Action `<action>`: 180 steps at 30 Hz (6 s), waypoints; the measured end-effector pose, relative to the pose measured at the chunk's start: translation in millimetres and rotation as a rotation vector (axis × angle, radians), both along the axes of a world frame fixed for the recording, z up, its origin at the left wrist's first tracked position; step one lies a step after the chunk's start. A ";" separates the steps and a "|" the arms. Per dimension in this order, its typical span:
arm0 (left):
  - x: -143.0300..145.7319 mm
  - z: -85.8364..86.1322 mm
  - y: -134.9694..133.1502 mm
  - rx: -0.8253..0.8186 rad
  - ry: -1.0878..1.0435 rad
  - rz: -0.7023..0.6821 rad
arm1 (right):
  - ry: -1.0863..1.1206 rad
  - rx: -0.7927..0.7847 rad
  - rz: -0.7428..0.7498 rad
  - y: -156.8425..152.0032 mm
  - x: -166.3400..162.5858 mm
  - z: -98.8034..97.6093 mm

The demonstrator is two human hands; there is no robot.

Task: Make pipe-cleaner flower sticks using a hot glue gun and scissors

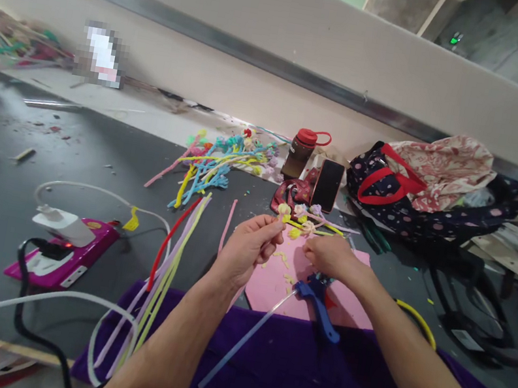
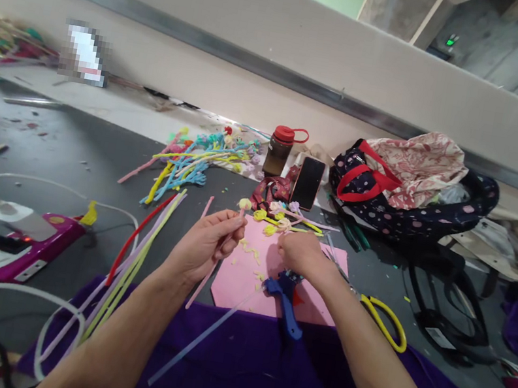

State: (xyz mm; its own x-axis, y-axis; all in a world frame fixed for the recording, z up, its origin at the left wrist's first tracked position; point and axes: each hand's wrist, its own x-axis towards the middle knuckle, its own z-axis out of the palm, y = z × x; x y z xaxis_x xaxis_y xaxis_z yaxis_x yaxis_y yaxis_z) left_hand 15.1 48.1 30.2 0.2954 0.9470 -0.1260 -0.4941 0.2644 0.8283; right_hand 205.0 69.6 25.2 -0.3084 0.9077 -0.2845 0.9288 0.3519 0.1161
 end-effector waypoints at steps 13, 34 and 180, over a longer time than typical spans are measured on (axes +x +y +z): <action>0.1 0.8 -2.1 0.024 0.003 -0.001 | 0.127 -0.041 0.138 -22.5 -25.0 11.9; 12.3 -10.1 -5.0 -0.067 0.034 -0.107 | 0.788 0.010 -0.016 -47.4 -8.1 13.3; 32.7 -28.0 -17.4 -0.060 0.079 -0.221 | 1.762 -0.507 -0.392 -38.0 -1.5 -11.1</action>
State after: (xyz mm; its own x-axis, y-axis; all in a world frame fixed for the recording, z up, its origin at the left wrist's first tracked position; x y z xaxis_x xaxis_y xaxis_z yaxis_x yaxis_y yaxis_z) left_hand 47.9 30.7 2.2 0.4813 0.8508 -0.2110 -0.3530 0.4085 0.8418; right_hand 203.6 31.6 14.1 -0.3312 0.9326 -0.1432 -0.1228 -0.1931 -0.9735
